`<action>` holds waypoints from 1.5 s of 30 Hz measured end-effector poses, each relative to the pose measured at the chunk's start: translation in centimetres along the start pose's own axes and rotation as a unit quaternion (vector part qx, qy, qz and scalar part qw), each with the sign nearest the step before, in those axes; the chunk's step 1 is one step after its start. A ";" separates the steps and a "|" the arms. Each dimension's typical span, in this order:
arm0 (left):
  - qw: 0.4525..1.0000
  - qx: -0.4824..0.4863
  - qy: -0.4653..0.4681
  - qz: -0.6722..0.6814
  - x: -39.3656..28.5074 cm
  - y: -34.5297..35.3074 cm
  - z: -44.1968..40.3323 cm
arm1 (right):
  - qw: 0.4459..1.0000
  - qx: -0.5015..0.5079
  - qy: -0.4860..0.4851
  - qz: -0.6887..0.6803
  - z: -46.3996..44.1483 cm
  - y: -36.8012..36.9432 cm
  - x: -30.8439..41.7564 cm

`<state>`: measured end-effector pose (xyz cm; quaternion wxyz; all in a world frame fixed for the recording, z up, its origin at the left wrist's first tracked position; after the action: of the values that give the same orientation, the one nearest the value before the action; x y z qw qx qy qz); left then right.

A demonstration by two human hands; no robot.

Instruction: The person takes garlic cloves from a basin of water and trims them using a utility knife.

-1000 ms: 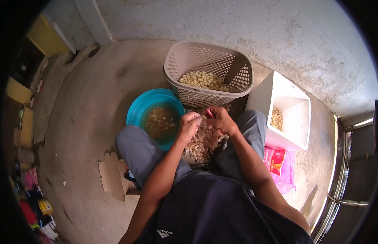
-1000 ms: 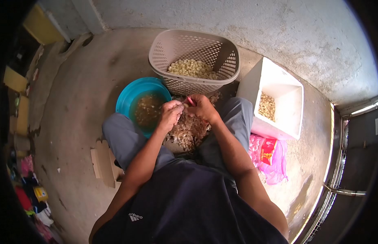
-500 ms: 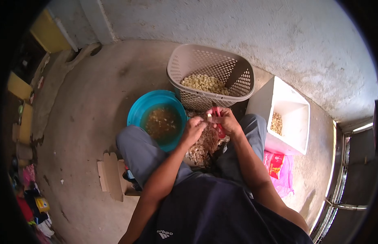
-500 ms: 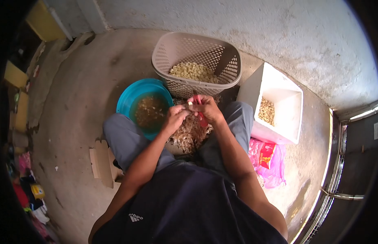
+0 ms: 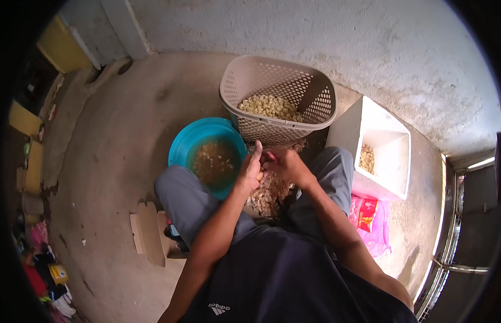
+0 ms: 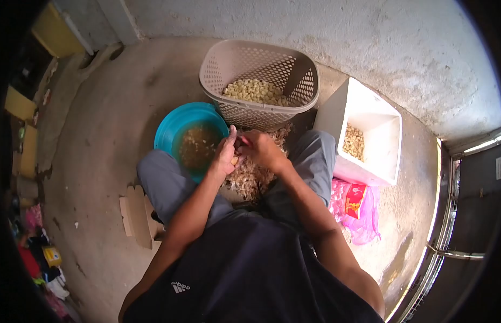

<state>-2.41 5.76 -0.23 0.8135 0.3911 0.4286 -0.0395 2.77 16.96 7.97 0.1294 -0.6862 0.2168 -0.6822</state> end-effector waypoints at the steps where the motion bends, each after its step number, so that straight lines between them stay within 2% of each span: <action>1: 1.000 -0.012 0.000 -0.004 0.5 -0.4 -0.3 | 0.999 -0.012 -0.012 0.045 0.2 0.5 0.1; 2: 1.000 -0.024 0.000 -0.008 0.9 -0.7 -0.6 | 0.995 -0.025 -0.024 0.090 0.3 0.7 0.2; 5: 0.999 -0.026 -0.023 -0.022 0.2 -0.2 -0.2 | 0.997 0.007 0.064 -0.052 -0.2 1.2 -1.6; 8: 0.999 0.001 -0.001 -0.039 -0.4 0.4 0.1 | 0.981 0.007 0.106 -0.164 -0.5 0.8 -2.7; 11: 0.994 -0.035 0.035 -0.099 -0.1 0.1 -0.1 | 0.934 0.023 0.181 -0.308 -0.5 0.3 -3.6; 14: 0.993 -0.019 0.097 -0.062 -0.7 0.5 0.3 | 0.928 0.004 0.202 -0.314 -0.3 0.2 -3.7; 17: 0.979 -0.031 0.146 -0.140 -1.6 0.3 0.5 | 0.928 -0.007 0.215 -0.303 -0.3 -0.1 -3.9; 20: 0.931 -0.003 0.234 -0.279 -2.3 0.6 0.2 | 0.922 -0.013 0.217 -0.321 -0.4 -0.4 -4.4; 26: 0.902 0.008 0.274 -0.334 -2.3 0.4 0.2 | 0.904 -0.006 0.215 -0.368 -0.5 -0.2 -5.5; 29: 0.830 0.022 0.357 -0.427 -3.1 1.0 0.8 | 0.897 -0.004 0.222 -0.382 -0.5 -0.4 -6.0; 32: 0.834 0.034 0.293 -0.465 -3.9 1.5 1.4 | 0.900 -0.007 0.225 -0.372 -0.5 -0.5 -5.9; 41: 0.763 0.012 0.416 -0.495 -4.9 2.1 2.3 | 0.876 0.003 0.250 -0.413 -0.1 0.1 -5.3; 44: 0.762 -0.002 0.416 -0.496 -4.7 2.0 2.4 | 0.855 0.042 0.256 -0.448 0.1 0.2 -5.3; 45: 0.783 -0.002 0.403 -0.474 -4.4 1.7 2.2 | 0.846 0.058 0.259 -0.462 0.1 0.1 -5.3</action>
<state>-3.04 4.25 4.69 0.4469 0.1174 0.8486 -0.2578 3.00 19.35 3.21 -0.2222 -0.4969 -0.1401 -0.8271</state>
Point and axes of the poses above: each hand's wrist, its own z-axis away from the middle knuckle, its own y-axis out of the palm, x = y × z, the point moved 5 cm from there along -z, towards the middle knuckle, and after that the axes turned 7 degrees about y, right-handed, at the moved point
